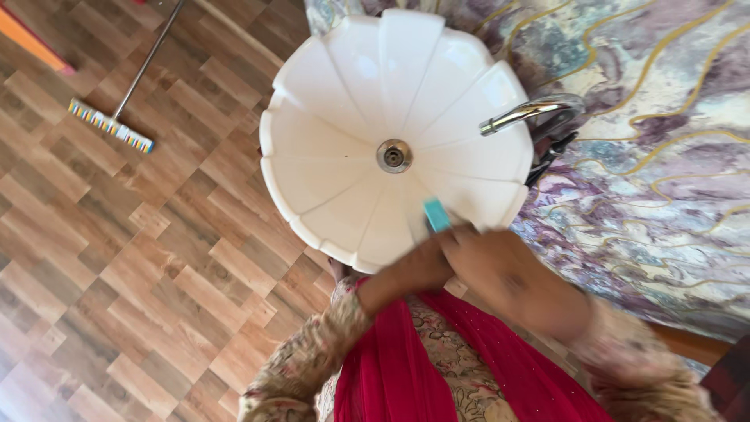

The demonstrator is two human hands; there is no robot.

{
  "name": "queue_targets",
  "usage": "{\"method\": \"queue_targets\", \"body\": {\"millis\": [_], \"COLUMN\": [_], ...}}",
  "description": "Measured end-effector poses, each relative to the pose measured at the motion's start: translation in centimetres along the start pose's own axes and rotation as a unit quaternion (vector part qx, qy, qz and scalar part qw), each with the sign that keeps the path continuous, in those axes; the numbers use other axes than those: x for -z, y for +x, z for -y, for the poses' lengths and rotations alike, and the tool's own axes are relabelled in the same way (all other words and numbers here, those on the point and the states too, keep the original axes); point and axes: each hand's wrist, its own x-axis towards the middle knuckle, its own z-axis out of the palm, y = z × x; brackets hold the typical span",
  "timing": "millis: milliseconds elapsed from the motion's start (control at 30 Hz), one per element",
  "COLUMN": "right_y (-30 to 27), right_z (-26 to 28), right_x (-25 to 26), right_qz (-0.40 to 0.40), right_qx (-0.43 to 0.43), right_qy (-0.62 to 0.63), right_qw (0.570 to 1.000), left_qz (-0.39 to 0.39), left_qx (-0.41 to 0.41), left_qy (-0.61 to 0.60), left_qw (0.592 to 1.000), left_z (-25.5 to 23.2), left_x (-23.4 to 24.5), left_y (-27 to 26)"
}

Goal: The person cleans a white petal-shaped washbasin by scrubbing the interior surfaces with a blue brush, then pouring purple liquid from a plastic jug into the sink and over the brush, and continuing to scrub different areas of the basin.

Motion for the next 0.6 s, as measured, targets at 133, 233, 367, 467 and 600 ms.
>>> {"method": "queue_targets", "body": {"millis": [133, 233, 367, 467, 600], "right_y": [8.0, 6.1, -3.6, -2.3, 10.1], "right_z": [-0.8, -2.3, 1.0, 1.3, 0.6], "right_x": [-3.9, -3.7, -4.3, -8.2, -14.7], "right_qz": [-0.077, -0.127, 0.066, -0.036, -0.142], "right_qx": [-0.02, 0.006, -0.074, 0.011, -0.071], "right_qy": [0.019, 0.004, -0.008, 0.035, -0.078], "right_qw": [0.997, 0.992, 0.995, 0.999, 0.984], "left_qz": [-0.012, -0.063, 0.028, 0.033, -0.006], "left_qx": [-0.031, -0.021, -0.092, -0.126, -0.164], "left_qy": [0.272, 0.102, 0.02, 0.046, 0.129], "left_qw": [0.962, 0.993, 0.995, 0.99, 0.978], "left_z": [12.9, 12.5, 1.6, 0.3, 6.6], "left_x": [4.2, 3.3, -1.6, 0.3, 5.5], "left_y": [7.1, 7.7, 2.5, 3.9, 10.7]}}
